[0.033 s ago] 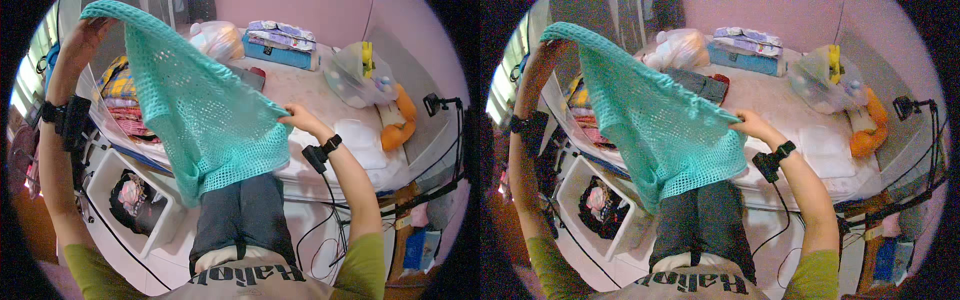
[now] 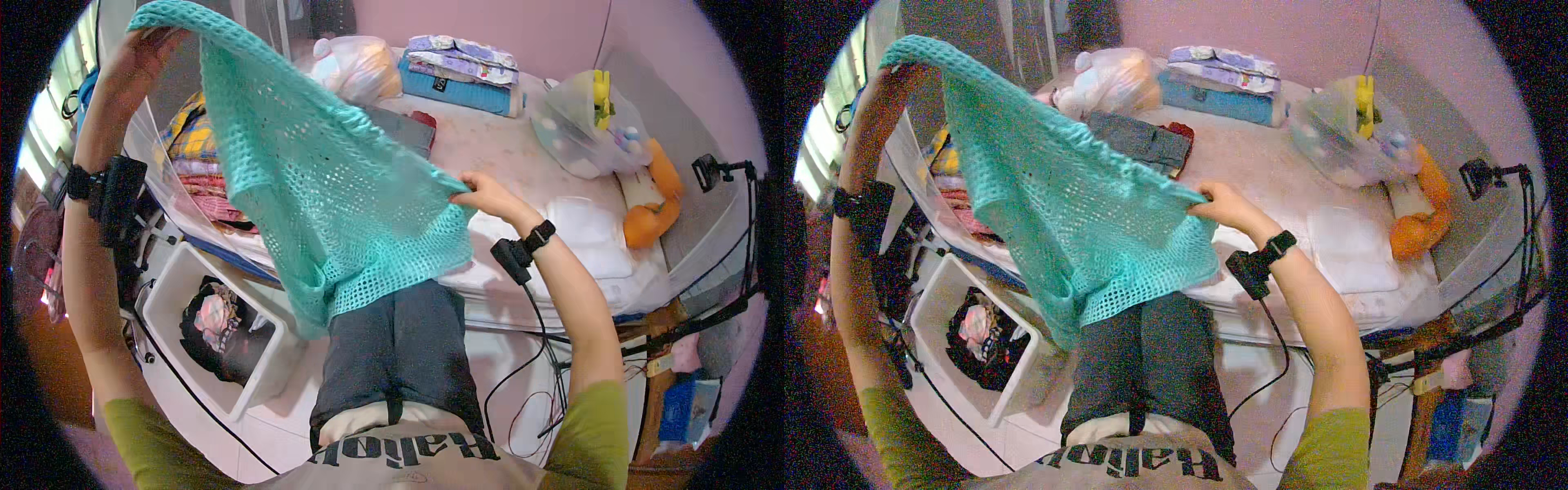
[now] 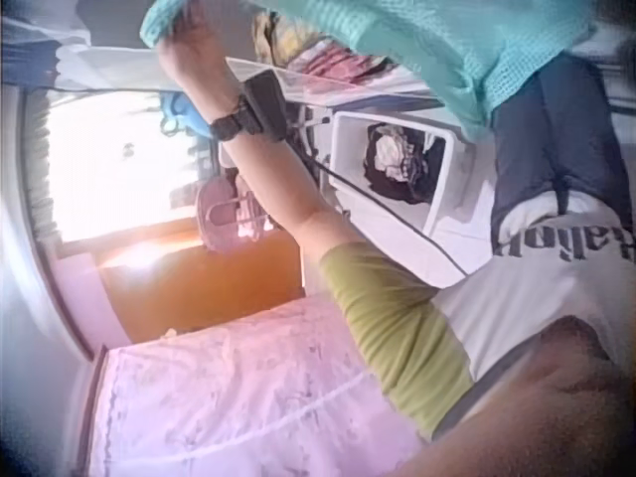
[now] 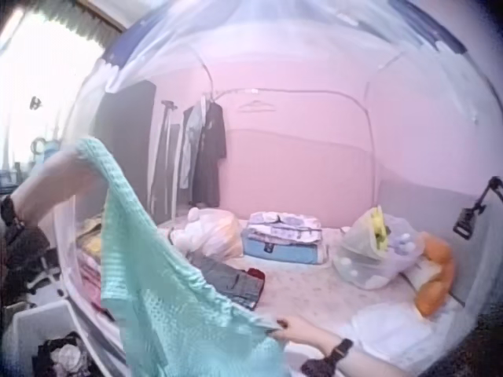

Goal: Folding a yellow shirt and a turquoise mesh top on a bed.

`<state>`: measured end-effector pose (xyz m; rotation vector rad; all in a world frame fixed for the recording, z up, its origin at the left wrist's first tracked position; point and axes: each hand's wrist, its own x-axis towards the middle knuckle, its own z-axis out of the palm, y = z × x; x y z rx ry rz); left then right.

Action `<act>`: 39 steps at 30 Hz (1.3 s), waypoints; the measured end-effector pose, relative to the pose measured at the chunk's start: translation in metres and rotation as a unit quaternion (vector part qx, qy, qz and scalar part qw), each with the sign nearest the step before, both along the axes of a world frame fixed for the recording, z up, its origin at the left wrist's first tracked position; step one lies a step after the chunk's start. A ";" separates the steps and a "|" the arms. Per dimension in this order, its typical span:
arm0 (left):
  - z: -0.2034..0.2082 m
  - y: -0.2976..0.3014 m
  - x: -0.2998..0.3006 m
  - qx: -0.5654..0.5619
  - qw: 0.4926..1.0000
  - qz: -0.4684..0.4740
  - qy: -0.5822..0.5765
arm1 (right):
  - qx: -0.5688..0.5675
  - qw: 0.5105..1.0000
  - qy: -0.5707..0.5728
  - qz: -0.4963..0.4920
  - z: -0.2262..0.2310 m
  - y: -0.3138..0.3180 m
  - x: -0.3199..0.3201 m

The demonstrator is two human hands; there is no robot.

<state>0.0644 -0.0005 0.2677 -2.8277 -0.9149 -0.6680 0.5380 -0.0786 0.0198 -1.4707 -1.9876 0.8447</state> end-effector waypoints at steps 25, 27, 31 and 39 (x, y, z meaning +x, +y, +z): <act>0.014 -0.009 0.007 0.444 0.866 0.184 0.134 | 0.275 0.922 0.123 -0.242 0.225 -0.021 0.074; -0.011 -0.010 0.046 0.119 0.983 0.011 -0.143 | 0.256 0.928 0.081 -0.258 0.205 -0.010 0.095; -0.065 -0.002 0.104 -0.190 0.923 -0.074 -0.325 | 0.216 0.926 0.128 -0.281 0.153 -0.001 0.132; -0.209 0.042 0.175 -0.549 0.765 -0.111 -0.317 | 0.049 0.948 0.066 -0.309 0.040 0.000 0.194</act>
